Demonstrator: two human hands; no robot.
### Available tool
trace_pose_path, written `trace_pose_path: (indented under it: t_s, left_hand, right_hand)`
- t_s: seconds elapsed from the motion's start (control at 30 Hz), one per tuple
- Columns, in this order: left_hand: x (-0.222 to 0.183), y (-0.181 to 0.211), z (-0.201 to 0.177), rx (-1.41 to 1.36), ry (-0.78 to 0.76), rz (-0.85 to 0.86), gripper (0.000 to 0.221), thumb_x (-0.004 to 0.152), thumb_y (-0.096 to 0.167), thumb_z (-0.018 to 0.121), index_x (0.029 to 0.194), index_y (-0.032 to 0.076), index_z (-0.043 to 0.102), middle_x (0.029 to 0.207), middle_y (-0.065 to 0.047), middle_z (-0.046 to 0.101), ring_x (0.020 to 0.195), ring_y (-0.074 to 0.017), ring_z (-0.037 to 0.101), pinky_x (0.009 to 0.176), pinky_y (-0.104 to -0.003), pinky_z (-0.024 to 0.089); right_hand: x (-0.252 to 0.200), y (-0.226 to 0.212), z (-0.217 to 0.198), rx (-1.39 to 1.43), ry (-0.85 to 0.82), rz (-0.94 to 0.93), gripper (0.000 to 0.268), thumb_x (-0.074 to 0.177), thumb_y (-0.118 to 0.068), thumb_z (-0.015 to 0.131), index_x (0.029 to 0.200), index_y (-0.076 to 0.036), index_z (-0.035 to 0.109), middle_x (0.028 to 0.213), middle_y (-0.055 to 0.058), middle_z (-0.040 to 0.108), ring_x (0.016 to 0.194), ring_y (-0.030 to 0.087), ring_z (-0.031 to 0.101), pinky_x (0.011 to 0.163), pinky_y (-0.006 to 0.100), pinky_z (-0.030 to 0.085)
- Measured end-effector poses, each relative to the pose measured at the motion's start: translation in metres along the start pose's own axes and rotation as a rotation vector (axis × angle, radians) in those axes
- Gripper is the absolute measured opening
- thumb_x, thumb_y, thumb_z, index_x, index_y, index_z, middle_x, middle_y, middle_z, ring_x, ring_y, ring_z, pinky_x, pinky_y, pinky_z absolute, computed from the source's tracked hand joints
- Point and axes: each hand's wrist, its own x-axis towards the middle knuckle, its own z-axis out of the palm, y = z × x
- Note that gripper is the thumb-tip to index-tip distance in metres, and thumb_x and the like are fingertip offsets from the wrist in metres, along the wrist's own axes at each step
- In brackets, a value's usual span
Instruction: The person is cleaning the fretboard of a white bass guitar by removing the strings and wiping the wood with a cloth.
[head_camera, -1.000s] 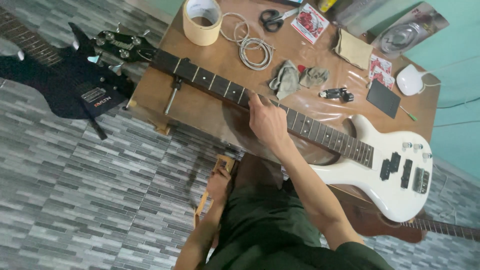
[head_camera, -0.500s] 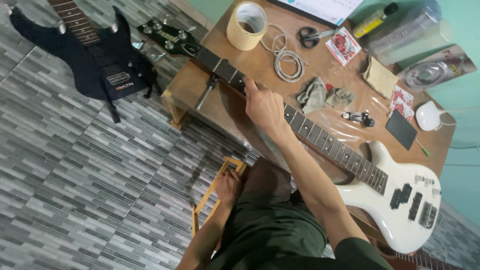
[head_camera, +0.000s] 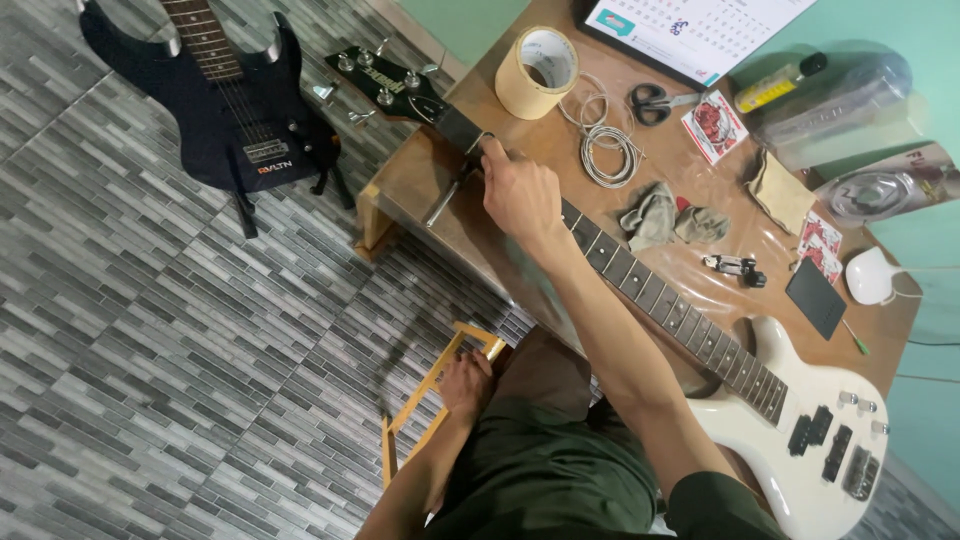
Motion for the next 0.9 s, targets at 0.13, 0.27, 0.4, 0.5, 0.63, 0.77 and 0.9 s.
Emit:
trace_pose_path:
  t_s: [0.13,0.27,0.4,0.5,0.63,0.77,0.9]
  left_hand:
    - [0.006,-0.007,0.024,0.014,0.045,-0.009,0.050,0.101,0.044,0.037,0.098,0.012,0.074,0.101,-0.013,0.073,0.100,-0.0375,0.072,0.083,-0.049,0.059]
    - [0.005,-0.005,0.022,0.008,0.080,-0.005,0.048,0.099,0.045,0.039,0.096,0.011,0.074,0.096,-0.014,0.073,0.097,-0.0372,0.072,0.081,-0.049,0.060]
    - [0.006,-0.006,0.019,0.000,0.091,0.022,0.049,0.100,0.045,0.041,0.097,0.010,0.075,0.098,-0.015,0.072,0.098,-0.0364,0.072,0.082,-0.048,0.060]
    - [0.000,-0.003,0.007,0.000,0.015,0.014,0.055,0.101,0.048,0.034,0.099,0.010,0.074,0.104,-0.015,0.072,0.104,-0.0362,0.071,0.087,-0.049,0.059]
    - [-0.001,0.003,-0.007,-0.001,-0.072,-0.013,0.058,0.103,0.049,0.030,0.105,0.012,0.074,0.105,-0.014,0.073,0.106,-0.0355,0.071,0.088,-0.049,0.057]
    - [0.003,-0.003,0.007,-0.064,-0.049,0.037,0.057,0.103,0.048,0.032,0.109,0.009,0.074,0.107,-0.018,0.072,0.105,-0.0417,0.071,0.087,-0.055,0.057]
    - [0.005,-0.004,0.016,-0.006,-0.018,0.036,0.058,0.102,0.051,0.033,0.108,0.011,0.073,0.106,-0.017,0.071,0.102,-0.0388,0.072,0.087,-0.052,0.058]
  right_hand:
    - [0.019,-0.012,-0.001,0.068,-0.007,-0.006,0.023,0.107,-0.032,0.044,0.125,-0.025,0.056,0.080,0.014,0.070,0.069,0.040,0.075,0.062,0.050,0.060]
    - [0.037,-0.018,-0.005,0.123,0.025,-0.016,0.018,0.106,-0.030,0.048,0.116,-0.019,0.059,0.076,0.018,0.072,0.071,0.044,0.075,0.064,0.054,0.060]
    - [0.007,-0.002,-0.058,0.404,0.032,0.095,0.028,0.104,-0.019,0.053,0.132,-0.014,0.057,0.086,0.034,0.072,0.083,0.057,0.069,0.076,0.069,0.054]
    - [-0.039,0.016,-0.076,0.591,0.114,0.230,0.037,0.103,-0.014,0.051,0.139,-0.022,0.052,0.109,0.026,0.073,0.099,0.054,0.067,0.087,0.065,0.053]
    - [-0.092,0.043,-0.063,0.683,0.224,0.257,0.033,0.109,-0.010,0.048,0.139,-0.015,0.058,0.084,0.015,0.069,0.068,0.032,0.067,0.067,0.044,0.055]
    - [-0.139,0.055,-0.063,0.806,0.259,0.411,0.032,0.112,-0.009,0.044,0.140,-0.003,0.057,0.071,0.010,0.066,0.056,0.020,0.059,0.056,0.034,0.050]
    - [-0.165,0.062,-0.066,0.809,0.257,0.439,0.032,0.110,-0.014,0.049,0.139,-0.006,0.059,0.072,0.015,0.069,0.058,0.026,0.064,0.055,0.040,0.050]
